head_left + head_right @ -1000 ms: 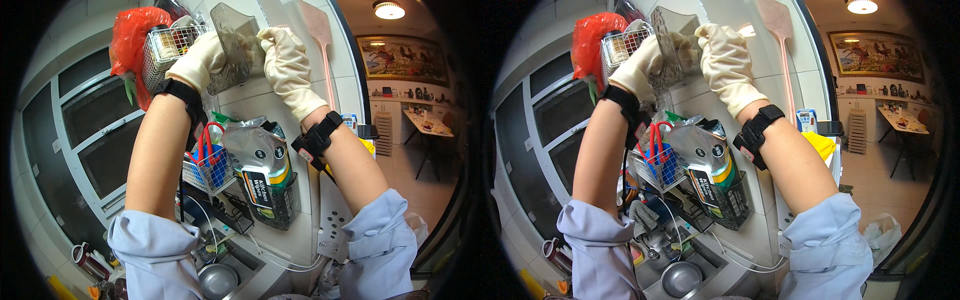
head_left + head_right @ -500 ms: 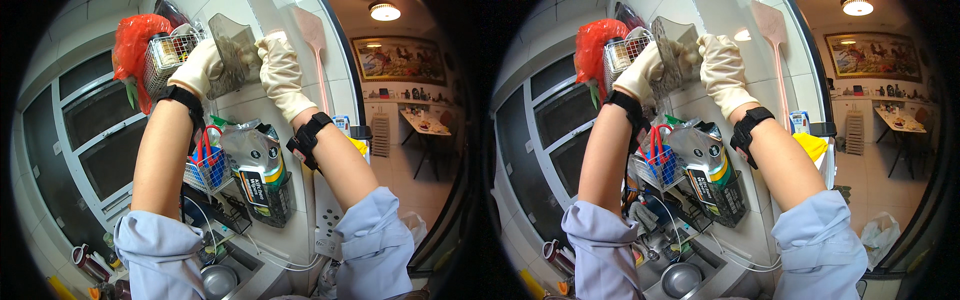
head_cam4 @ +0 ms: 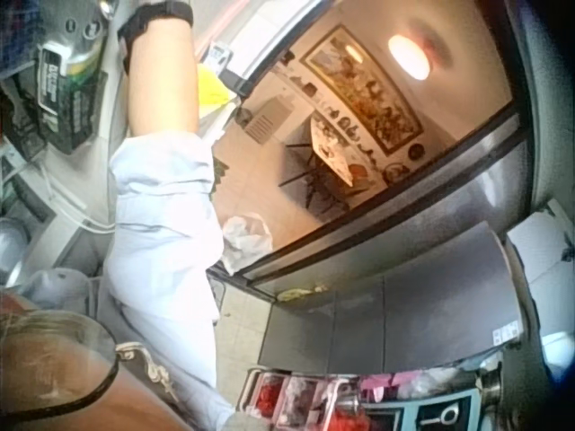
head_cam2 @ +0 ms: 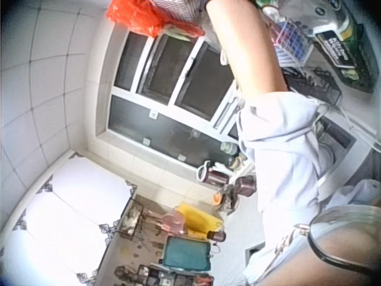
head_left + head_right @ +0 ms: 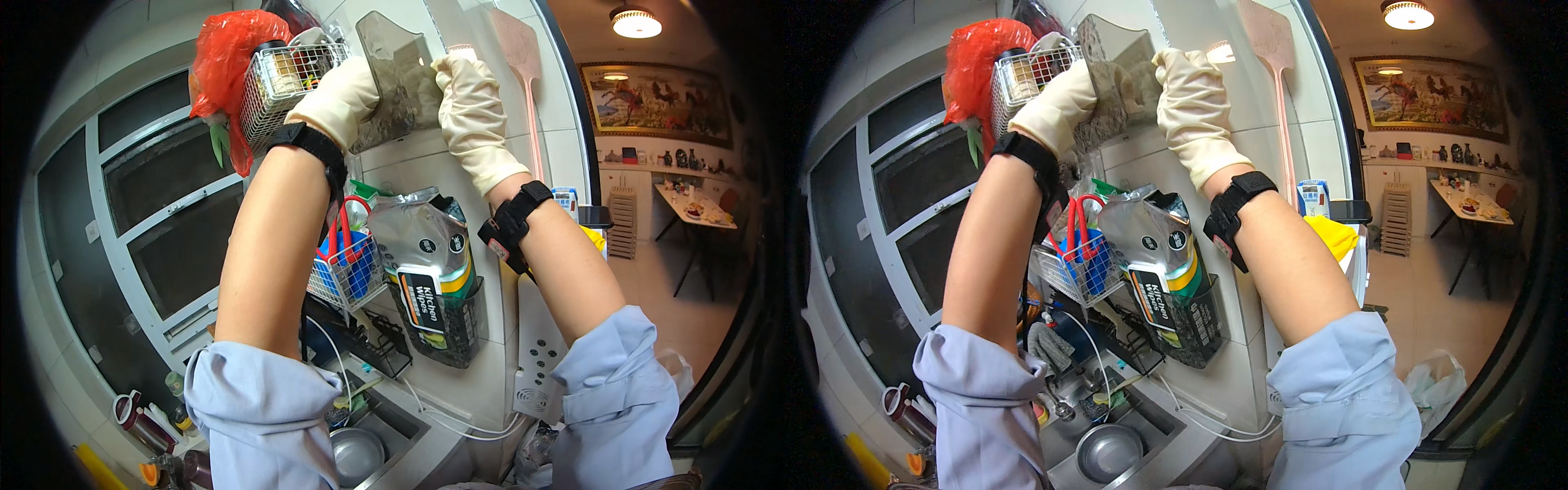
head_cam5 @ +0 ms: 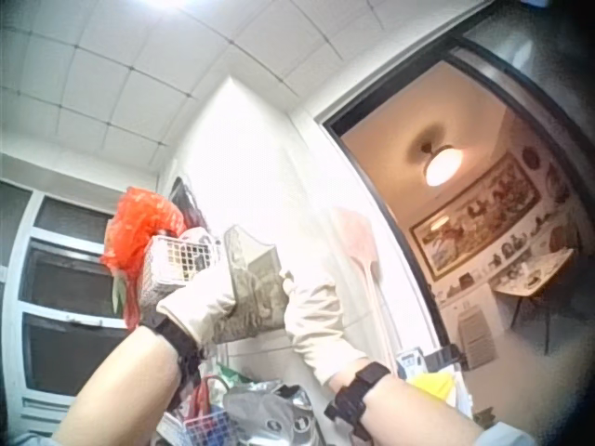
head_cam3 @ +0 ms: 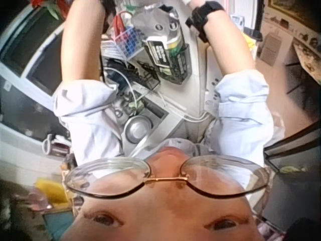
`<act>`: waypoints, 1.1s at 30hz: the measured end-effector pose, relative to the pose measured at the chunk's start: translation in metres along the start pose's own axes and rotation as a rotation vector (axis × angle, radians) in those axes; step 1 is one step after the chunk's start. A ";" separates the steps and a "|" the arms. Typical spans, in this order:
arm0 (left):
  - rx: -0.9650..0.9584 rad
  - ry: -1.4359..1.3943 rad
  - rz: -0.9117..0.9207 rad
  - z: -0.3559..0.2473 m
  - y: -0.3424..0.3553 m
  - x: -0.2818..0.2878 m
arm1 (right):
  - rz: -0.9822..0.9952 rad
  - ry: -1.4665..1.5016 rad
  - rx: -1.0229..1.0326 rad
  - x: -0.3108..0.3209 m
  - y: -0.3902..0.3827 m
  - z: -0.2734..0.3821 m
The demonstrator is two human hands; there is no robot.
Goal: The person removes a transparent wall-mounted holder, wipes the wall surface, rinses and dries the holder, then reattaches it to the wall. They handle a cloth, the holder, and the wall surface during the process.
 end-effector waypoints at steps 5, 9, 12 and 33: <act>-0.036 0.330 0.068 0.006 0.008 -0.005 | 0.027 -0.021 -0.040 0.001 -0.001 -0.001; 0.218 -0.055 0.159 0.021 0.018 -0.020 | -0.030 0.020 0.058 0.002 -0.001 0.000; 0.041 0.529 0.336 0.017 0.028 -0.031 | -0.028 -0.042 0.044 0.000 -0.001 -0.002; 0.035 -0.017 -0.615 -0.043 -0.149 0.056 | 0.271 -0.192 0.098 0.028 0.045 0.050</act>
Point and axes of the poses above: each hand's wrist, its own y-axis towards the middle knuckle, its own x-axis out of the back of the hand, z = x × y, the point moved 5 cm from there along y, towards the middle knuckle, and after that the axes turned 3 degrees about y, right-handed, at the moved point
